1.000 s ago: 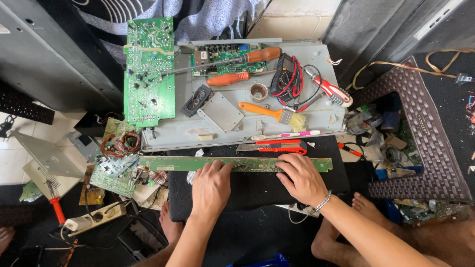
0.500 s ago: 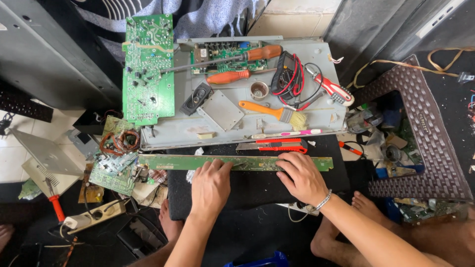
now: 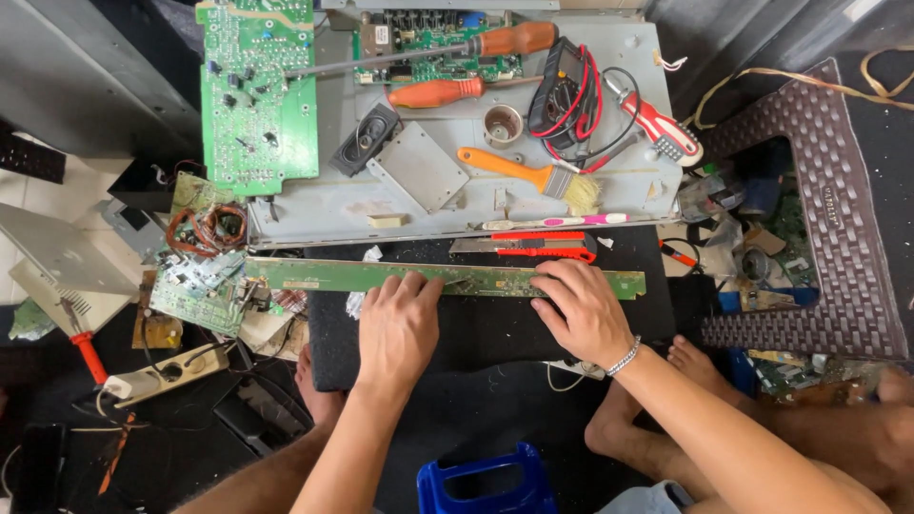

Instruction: Repairing electronic components by soldering and using a screwdriver on circuit boards in a cluttered workspace.

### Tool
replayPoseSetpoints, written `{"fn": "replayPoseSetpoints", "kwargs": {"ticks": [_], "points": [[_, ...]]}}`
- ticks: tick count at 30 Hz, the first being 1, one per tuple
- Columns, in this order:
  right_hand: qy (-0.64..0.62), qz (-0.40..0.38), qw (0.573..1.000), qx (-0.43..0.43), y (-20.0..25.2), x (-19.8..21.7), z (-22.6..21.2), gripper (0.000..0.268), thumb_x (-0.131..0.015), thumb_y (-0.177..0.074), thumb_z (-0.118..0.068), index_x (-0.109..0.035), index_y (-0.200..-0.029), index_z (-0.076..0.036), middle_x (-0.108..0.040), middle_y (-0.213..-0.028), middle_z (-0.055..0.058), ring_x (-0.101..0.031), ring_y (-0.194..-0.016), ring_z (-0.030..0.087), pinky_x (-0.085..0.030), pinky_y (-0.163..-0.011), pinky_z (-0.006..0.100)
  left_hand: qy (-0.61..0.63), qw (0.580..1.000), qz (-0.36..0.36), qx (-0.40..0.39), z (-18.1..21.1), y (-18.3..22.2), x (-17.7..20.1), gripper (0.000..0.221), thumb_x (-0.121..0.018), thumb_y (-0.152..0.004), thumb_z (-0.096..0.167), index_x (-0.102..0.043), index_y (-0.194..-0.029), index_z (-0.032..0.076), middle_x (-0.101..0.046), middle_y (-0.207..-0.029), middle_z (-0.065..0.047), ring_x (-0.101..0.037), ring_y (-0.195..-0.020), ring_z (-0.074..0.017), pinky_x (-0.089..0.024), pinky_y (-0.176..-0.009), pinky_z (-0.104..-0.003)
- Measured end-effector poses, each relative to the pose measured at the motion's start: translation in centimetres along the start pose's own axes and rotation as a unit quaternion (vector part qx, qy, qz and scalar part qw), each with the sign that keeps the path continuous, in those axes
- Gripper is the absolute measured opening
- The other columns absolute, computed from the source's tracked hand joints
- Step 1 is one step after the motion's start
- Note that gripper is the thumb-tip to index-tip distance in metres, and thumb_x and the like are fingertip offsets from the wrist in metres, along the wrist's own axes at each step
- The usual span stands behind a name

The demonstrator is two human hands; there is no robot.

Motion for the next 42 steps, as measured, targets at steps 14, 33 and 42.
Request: {"fn": "replayPoseSetpoints", "kwargs": {"ticks": [14, 33, 42], "points": [[0.002, -0.008, 1.0, -0.001, 0.0, -0.1, 0.1, 0.021, -0.063, -0.099, -0.026, -0.069, -0.113, -0.012, -0.066, -0.115, 0.007, -0.063, -0.112, 0.03, -0.051, -0.086, 0.041, -0.036, 0.999, 0.031, -0.024, 0.9, 0.1, 0.5, 0.019, -0.057, -0.086, 0.012, -0.07, -0.093, 0.025, -0.06, -0.083, 0.002, -0.062, -0.073, -0.0235, -0.046, -0.062, -0.035], [-0.004, 0.006, 1.0, 0.005, 0.1, -0.1, 0.2, 0.02, -0.063, -0.098, -0.026, -0.069, -0.111, -0.013, -0.066, -0.114, 0.006, -0.063, -0.112, 0.029, -0.052, -0.086, 0.041, 0.009, 1.0, 0.007, 0.018, 0.0, 0.0, 0.2, 0.021, -0.059, -0.088, 0.016, -0.075, -0.095, 0.027, -0.066, -0.083, 0.004, -0.066, -0.074, -0.0219, -0.05, -0.064, -0.034], [-0.001, 0.006, 1.0, 0.005, 0.1, -0.2, 0.3, 0.02, -0.063, -0.098, -0.027, -0.069, -0.111, -0.014, -0.066, -0.114, 0.005, -0.063, -0.112, 0.029, -0.052, -0.085, 0.041, 0.019, 0.999, -0.007, 0.033, -0.3, 0.2, 0.0, 0.022, -0.058, -0.089, 0.016, -0.076, -0.095, 0.027, -0.066, -0.083, 0.004, -0.067, -0.075, -0.0222, -0.051, -0.067, -0.034]]}}
Point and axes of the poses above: each hand's wrist, its own y-axis away from the middle knuckle, its own x-axis out of the back of the hand, z = x × y, the point moved 6 cm from there along -y, towards the middle knuckle
